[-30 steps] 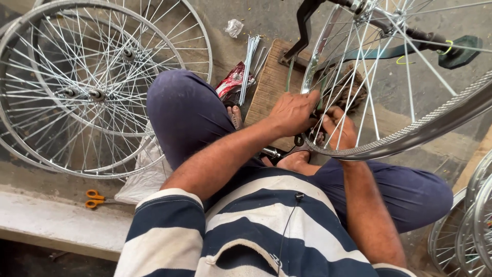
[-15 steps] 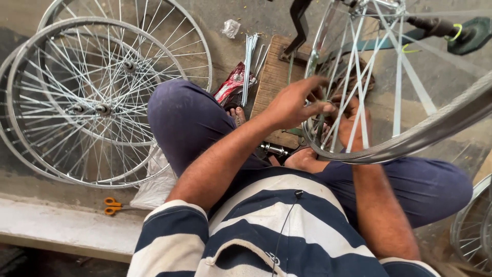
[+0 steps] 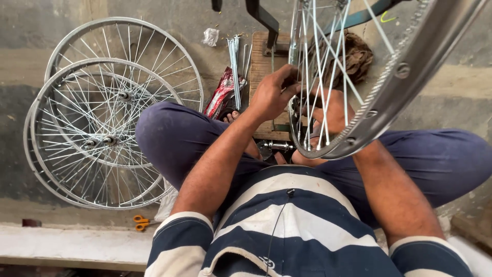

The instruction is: The person sits on the floor and uses a spoke wrench to tighten the nipples on a bicycle wheel mounted on a stand. The person rotates the wheel periodically to access different spokes and continues tightening them by hand.

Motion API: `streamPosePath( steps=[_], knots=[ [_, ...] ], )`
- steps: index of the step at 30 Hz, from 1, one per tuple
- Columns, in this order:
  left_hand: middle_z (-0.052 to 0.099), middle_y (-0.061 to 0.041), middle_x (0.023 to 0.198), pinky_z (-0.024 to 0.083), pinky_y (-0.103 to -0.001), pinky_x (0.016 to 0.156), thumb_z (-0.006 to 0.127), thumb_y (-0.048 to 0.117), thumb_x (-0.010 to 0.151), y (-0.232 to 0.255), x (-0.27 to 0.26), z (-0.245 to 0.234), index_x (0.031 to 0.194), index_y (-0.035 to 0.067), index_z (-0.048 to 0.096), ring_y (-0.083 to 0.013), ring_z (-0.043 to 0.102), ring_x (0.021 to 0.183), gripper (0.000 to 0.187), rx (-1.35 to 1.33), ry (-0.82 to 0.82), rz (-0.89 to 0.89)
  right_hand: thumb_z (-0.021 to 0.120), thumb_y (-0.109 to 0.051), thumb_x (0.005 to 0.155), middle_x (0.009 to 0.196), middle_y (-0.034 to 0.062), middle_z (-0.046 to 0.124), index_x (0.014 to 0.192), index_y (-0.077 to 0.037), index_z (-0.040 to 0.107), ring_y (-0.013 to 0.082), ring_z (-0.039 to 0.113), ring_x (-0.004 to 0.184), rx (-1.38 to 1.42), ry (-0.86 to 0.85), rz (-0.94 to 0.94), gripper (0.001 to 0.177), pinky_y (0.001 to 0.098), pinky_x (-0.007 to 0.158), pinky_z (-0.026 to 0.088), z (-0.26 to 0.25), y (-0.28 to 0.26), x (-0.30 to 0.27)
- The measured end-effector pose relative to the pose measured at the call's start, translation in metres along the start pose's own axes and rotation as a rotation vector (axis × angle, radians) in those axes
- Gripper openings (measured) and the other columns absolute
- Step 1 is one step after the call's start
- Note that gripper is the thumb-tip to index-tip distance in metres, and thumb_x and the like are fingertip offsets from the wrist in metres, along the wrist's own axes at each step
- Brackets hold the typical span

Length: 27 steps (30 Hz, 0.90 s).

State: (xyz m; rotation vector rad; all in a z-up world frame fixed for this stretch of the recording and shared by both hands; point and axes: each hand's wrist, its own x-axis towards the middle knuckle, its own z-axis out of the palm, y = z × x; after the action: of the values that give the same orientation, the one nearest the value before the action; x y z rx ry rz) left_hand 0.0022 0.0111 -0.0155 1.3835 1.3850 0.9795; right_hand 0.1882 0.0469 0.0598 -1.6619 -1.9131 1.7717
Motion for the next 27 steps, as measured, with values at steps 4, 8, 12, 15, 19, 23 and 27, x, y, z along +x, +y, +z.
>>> streamPosePath(
  steps=[4,8,12,15,19,23,27],
  knots=[
    [0.075,-0.012,0.095,0.058,-0.039,0.077,0.07,0.019,0.097,0.003,0.0,-0.002,0.114,0.006,0.065,-0.0237,0.073,0.084,0.023,-0.048,0.002,-0.004,0.074,-0.008,0.091,0.092,0.0087,0.074,0.129,-0.002,0.065,0.0135,0.071,0.074,0.122,-0.077,-0.367,0.039,0.0247,0.056,0.056,-0.002,0.009,0.003],
    [0.077,-0.01,0.106,0.059,-0.039,0.087,0.072,0.021,0.098,0.002,-0.006,-0.007,0.121,0.007,0.067,-0.0234,0.074,0.095,0.027,-0.087,-0.152,-0.141,0.07,-0.013,0.097,0.093,0.017,0.072,0.125,-0.002,0.067,0.0208,0.071,0.072,-0.121,-0.083,-0.266,0.03,0.0292,0.061,0.06,-0.002,0.02,0.015],
    [0.073,-0.009,0.122,0.055,-0.04,0.103,0.074,0.022,0.092,-0.005,-0.011,-0.016,0.133,0.006,0.062,-0.0247,0.069,0.116,0.045,-0.357,-0.427,-0.213,0.071,-0.015,0.094,0.099,0.0191,0.073,0.122,0.0,0.062,0.0222,0.073,0.081,-0.109,-0.025,-0.069,0.032,0.0324,0.067,0.061,-0.005,0.035,0.001],
    [0.071,-0.008,0.127,0.052,-0.042,0.107,0.079,0.024,0.087,-0.01,-0.007,-0.025,0.134,0.008,0.06,-0.0241,0.066,0.121,0.054,-0.407,-0.535,-0.173,0.076,-0.01,0.09,0.101,0.0195,0.073,0.115,0.004,0.065,0.0243,0.073,0.087,-0.17,0.063,-0.33,0.031,0.035,0.074,0.06,-0.009,0.042,-0.012],
    [0.076,-0.006,0.119,0.055,-0.042,0.098,0.082,0.029,0.085,-0.01,-0.007,-0.025,0.125,0.012,0.069,-0.0225,0.07,0.112,0.046,-0.222,-0.601,-0.146,0.072,-0.01,0.092,0.103,0.0172,0.075,0.118,0.004,0.063,0.0224,0.076,0.084,0.008,0.072,-0.251,0.031,0.0319,0.07,0.065,-0.009,0.044,-0.023],
    [0.08,-0.006,0.11,0.054,-0.041,0.089,0.086,0.033,0.079,0.001,-0.01,-0.024,0.117,0.015,0.073,-0.0228,0.073,0.102,0.044,-0.18,-0.519,-0.15,0.069,-0.013,0.097,0.098,0.018,0.074,0.123,0.004,0.062,0.0227,0.077,0.082,0.042,0.097,-0.138,0.032,0.0324,0.067,0.064,-0.006,0.035,-0.02],
    [0.08,-0.006,0.108,0.054,-0.04,0.087,0.087,0.041,0.077,0.012,-0.01,-0.019,0.112,0.016,0.074,-0.0237,0.074,0.099,0.045,0.168,-0.41,-0.1,0.069,-0.022,0.099,0.092,0.0213,0.07,0.134,-0.002,0.063,0.0252,0.072,0.078,-0.022,0.064,0.009,0.041,0.0366,0.064,0.059,0.005,0.033,-0.013]
  ],
)
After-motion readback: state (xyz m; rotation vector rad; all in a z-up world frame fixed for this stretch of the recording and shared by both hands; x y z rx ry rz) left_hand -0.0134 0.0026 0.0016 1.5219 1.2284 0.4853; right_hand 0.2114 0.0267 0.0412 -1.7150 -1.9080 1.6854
